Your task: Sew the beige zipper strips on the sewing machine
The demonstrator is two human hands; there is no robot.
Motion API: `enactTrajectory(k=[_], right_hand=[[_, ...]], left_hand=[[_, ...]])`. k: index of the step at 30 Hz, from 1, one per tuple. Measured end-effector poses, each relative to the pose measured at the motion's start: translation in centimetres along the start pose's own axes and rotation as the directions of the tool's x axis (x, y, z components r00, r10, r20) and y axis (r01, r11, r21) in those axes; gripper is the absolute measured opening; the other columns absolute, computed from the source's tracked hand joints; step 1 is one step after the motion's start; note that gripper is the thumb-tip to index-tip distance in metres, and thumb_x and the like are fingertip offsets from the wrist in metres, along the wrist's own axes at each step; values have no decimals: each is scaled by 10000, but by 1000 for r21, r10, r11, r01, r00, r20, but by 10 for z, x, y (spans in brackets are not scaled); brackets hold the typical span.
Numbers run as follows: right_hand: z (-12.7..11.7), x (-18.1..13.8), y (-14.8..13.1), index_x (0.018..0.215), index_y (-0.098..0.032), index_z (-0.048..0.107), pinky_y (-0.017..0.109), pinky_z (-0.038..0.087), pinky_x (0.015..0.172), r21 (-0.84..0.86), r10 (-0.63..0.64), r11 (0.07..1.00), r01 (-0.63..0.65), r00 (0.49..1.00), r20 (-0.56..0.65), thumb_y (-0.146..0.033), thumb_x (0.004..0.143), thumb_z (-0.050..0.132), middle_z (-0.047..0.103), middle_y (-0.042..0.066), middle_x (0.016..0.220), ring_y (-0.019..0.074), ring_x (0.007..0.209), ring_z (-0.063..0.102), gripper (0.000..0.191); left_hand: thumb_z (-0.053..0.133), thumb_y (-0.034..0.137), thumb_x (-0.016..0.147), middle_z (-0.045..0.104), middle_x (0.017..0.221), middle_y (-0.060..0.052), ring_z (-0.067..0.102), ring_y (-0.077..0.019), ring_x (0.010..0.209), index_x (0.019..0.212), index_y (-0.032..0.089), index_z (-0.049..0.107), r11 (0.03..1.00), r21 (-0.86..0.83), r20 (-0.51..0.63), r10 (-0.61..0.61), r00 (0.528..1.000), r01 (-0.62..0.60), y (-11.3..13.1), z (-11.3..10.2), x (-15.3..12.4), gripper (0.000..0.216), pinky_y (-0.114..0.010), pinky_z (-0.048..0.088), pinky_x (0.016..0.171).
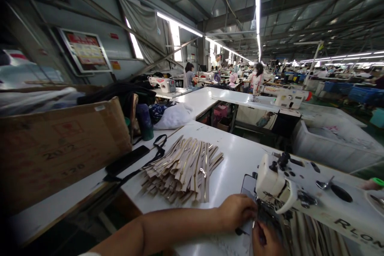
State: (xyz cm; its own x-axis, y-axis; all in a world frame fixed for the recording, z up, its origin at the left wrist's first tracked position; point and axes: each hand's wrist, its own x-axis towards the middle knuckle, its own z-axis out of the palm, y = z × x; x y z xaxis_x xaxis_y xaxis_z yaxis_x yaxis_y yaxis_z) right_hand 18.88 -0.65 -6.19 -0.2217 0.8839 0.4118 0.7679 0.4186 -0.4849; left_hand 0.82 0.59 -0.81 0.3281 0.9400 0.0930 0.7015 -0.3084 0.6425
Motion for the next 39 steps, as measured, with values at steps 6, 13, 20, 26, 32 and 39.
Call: enactTrajectory(k=[6,13,20,26,32,39], right_hand=[[-9,-2,-30,1012,-150,728,343,540,743,-77,73,994,-76,997,-39,-332,909,395,746,120,1008,242,852,713,393],[-14,0,-44,1010,-130,725,340,523,771,-156,113,981,-118,993,-45,-262,924,378,746,118,994,233,850,708,381],[-16,2,-47,1018,-135,727,328,521,764,-144,109,983,-116,993,-56,-252,920,378,746,125,972,218,832,699,381],[-16,3,-48,1009,-149,725,318,519,764,-155,107,981,-116,992,-62,-243,913,382,747,110,971,208,829,699,368],[-16,4,-49,990,-147,721,318,506,739,-234,113,966,-114,993,-18,-210,915,382,741,101,933,220,821,694,353],[-15,4,-49,1057,-166,707,282,486,686,-317,119,943,-99,992,42,-198,923,377,728,99,965,203,807,687,357]], left_hand=[[521,303,945,639,1053,-53,576,-195,975,1006,189,708,932,231,-6,288,958,-279,-2,-3,-5,227,-286,477,859],[422,291,993,646,973,-62,575,-186,929,1162,189,640,895,274,41,356,934,-353,2,-10,-9,293,-282,470,835],[479,262,968,613,1025,-68,540,-196,985,1198,203,622,905,231,46,357,933,-358,2,-11,-7,277,-295,461,881],[465,237,972,590,1021,-78,529,-198,976,1125,172,654,918,183,39,351,935,-352,3,-10,-1,252,-321,456,897],[495,261,965,560,983,-70,515,-201,957,1104,167,660,915,200,23,354,935,-351,-1,-6,4,235,-318,458,856],[467,265,981,563,978,-64,506,-190,948,1049,143,679,921,178,48,343,938,-346,-1,-7,7,254,-300,452,850]])
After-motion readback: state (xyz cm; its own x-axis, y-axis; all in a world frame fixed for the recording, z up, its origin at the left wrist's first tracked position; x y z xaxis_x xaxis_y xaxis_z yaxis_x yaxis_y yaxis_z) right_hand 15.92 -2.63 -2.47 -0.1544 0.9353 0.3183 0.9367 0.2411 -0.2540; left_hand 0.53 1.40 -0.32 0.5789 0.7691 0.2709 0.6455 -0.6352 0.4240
